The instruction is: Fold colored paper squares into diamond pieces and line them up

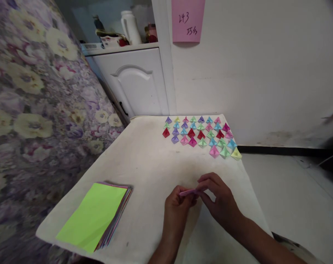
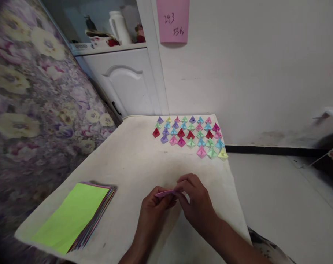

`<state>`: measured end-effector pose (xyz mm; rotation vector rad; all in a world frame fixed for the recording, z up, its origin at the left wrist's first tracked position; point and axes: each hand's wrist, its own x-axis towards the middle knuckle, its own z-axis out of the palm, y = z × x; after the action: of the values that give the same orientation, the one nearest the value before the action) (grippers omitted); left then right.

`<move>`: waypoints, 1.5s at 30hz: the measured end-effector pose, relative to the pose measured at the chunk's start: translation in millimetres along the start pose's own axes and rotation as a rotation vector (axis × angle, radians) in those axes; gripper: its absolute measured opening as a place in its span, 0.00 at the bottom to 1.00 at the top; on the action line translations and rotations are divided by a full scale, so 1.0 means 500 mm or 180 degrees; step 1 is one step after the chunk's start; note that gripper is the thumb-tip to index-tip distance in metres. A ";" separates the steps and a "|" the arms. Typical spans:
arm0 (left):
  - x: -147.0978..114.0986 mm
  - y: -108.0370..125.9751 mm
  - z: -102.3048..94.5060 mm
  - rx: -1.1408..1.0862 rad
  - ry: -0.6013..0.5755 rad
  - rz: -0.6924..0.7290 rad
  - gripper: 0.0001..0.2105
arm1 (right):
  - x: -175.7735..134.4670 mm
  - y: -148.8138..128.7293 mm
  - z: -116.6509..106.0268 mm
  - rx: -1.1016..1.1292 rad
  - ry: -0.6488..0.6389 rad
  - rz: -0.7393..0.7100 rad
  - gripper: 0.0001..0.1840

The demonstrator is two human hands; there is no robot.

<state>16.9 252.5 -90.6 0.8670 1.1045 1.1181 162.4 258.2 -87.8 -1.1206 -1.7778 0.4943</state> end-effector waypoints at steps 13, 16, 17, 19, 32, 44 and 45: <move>0.001 0.000 0.001 0.0065 0.0019 0.0000 0.05 | -0.002 -0.003 0.001 0.0006 -0.0019 0.0044 0.09; 0.002 -0.002 0.001 0.0105 0.0003 0.0031 0.06 | -0.003 -0.003 0.001 -0.0001 -0.0036 0.0048 0.09; 0.002 -0.002 0.001 0.0120 0.0004 0.0033 0.06 | -0.003 -0.003 0.002 0.0000 -0.0041 0.0057 0.09; 0.002 -0.001 0.001 0.0156 0.0003 0.0046 0.06 | -0.003 -0.004 0.002 0.0015 -0.0042 0.0063 0.09; 0.001 -0.010 -0.001 0.0309 -0.0028 0.0123 0.06 | -0.005 -0.006 0.003 0.0100 -0.0085 0.0047 0.08; 0.001 0.000 0.005 0.0297 0.0012 0.0140 0.08 | -0.003 -0.006 0.003 0.0171 -0.0088 0.0057 0.08; 0.001 0.000 0.006 0.0286 0.0017 0.0127 0.08 | -0.003 -0.005 0.003 0.0169 -0.0092 0.0060 0.08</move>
<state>19.7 252.9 -90.0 0.9604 1.1535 1.1109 159.9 255.9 -87.5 -1.0993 -1.7704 0.5685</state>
